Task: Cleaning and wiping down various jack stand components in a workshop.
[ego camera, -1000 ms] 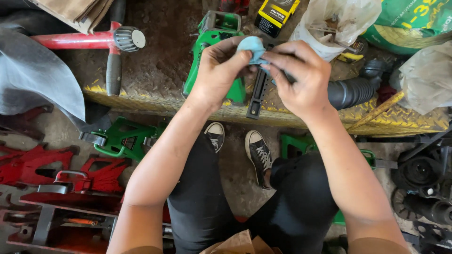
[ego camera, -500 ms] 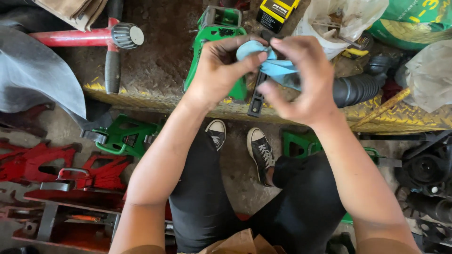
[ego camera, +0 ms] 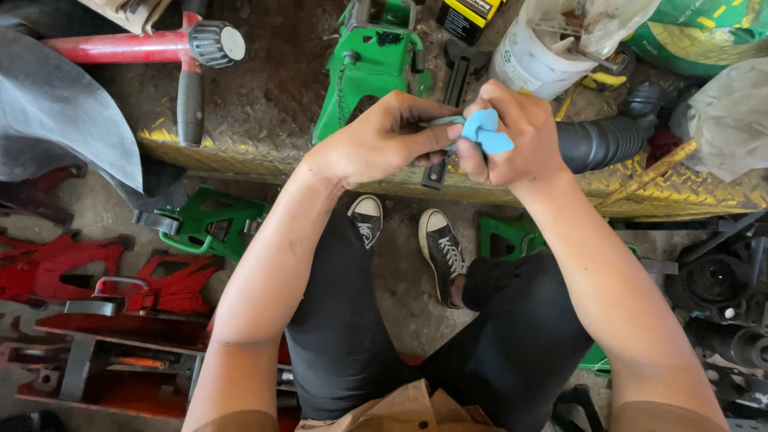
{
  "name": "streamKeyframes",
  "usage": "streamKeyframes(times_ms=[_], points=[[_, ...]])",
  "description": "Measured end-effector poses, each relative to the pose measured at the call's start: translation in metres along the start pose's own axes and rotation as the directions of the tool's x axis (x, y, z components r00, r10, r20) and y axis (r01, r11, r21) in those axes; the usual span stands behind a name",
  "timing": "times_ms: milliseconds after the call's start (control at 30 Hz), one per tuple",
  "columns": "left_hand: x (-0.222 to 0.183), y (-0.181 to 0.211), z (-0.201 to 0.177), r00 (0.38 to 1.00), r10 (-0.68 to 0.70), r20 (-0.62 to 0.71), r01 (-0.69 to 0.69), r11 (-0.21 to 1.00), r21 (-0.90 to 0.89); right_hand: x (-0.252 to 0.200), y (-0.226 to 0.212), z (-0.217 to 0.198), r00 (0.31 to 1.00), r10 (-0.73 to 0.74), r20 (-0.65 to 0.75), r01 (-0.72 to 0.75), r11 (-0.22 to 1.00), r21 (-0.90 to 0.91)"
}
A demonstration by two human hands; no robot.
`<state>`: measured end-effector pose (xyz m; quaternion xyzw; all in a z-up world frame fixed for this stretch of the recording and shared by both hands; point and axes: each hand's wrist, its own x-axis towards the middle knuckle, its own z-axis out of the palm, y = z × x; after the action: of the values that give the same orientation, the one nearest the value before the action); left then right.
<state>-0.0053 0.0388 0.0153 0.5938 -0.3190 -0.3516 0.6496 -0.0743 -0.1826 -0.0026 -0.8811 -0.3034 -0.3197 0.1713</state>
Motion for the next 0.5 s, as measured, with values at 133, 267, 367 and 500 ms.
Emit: streamKeyframes(times_ms=[133,267,367,500], points=[[0.000,-0.012,0.001,0.999,0.028,0.015,-0.028,0.999,-0.019,0.004,-0.012,0.003,0.995,0.074,-0.060,-0.074,0.997,0.003],[-0.001,0.004,0.011,0.907,0.400,-0.133,-0.328,0.867,0.375,0.000,-0.014,0.013,0.909,0.416,-0.012,-0.405,0.891,0.204],[-0.001,0.009,0.014,0.809,0.567,-0.158,-0.382,0.710,0.592,0.002,-0.009,0.017,0.626,0.718,0.305,-0.702,0.347,0.622],[0.003,0.000,0.014,0.757,0.653,-0.023,-0.486,0.587,0.648,-0.007,-0.004,0.032,0.307,0.632,0.712,-0.640,-0.417,0.645]])
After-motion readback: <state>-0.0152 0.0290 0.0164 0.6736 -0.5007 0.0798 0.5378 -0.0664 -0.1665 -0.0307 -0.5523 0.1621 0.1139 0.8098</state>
